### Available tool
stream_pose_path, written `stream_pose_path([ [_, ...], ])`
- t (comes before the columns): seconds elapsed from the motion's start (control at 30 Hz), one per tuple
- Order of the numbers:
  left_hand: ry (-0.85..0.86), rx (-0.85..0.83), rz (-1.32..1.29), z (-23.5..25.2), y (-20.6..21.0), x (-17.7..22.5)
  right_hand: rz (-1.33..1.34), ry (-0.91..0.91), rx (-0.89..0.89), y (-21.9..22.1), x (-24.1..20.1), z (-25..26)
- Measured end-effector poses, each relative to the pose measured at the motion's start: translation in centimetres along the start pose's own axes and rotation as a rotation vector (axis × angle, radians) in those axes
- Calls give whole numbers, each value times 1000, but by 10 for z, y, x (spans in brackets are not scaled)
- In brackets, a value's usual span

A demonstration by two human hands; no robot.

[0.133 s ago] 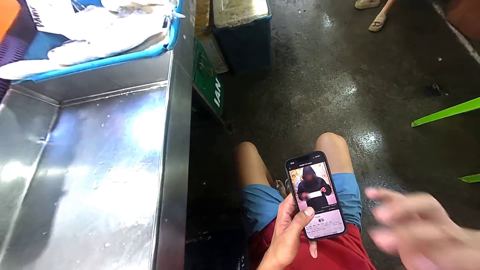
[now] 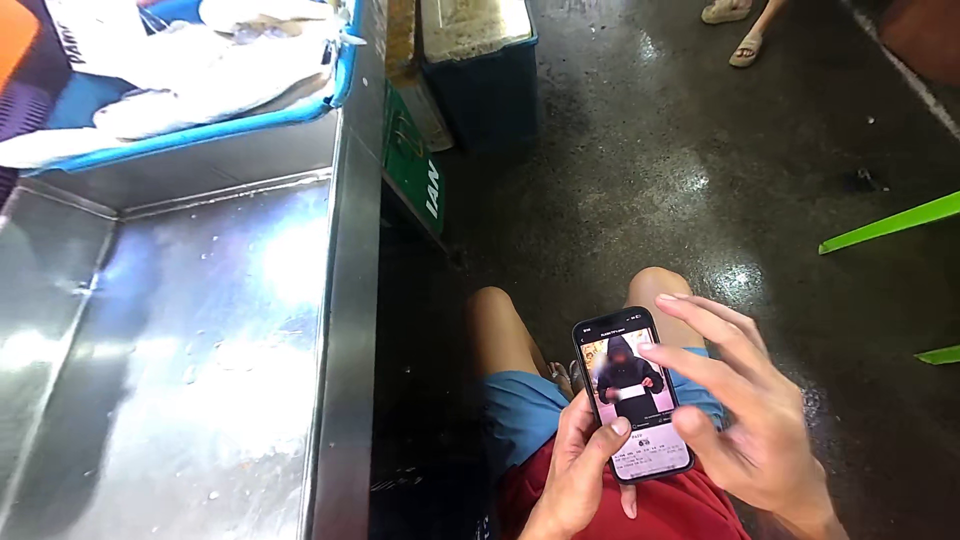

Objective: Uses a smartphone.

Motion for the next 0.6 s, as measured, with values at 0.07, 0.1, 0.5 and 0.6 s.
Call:
stream_pose_path([
  [0.07,-2,4,8,1,0,-1,-56,23,-43,13,8,6],
  [0.1,-2,2,12,1,0,-1,-68,24,-68,17,10,7],
  [0.5,4,-4,24,3,1,-3,-88,-8,-150,26,11,11],
  [0.6,-1,-1,23,1,-1,-2,18,-1,-15,9,15,6],
])
Point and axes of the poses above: each hand's wrist, its own z-axis towards the middle knuckle, its own y-axis out of the palm, x = y × z, the point moved 6 cm from there along z, towards the middle knuckle, and after that the axes turned 12 degrees about -x, right-handed, at the moved point
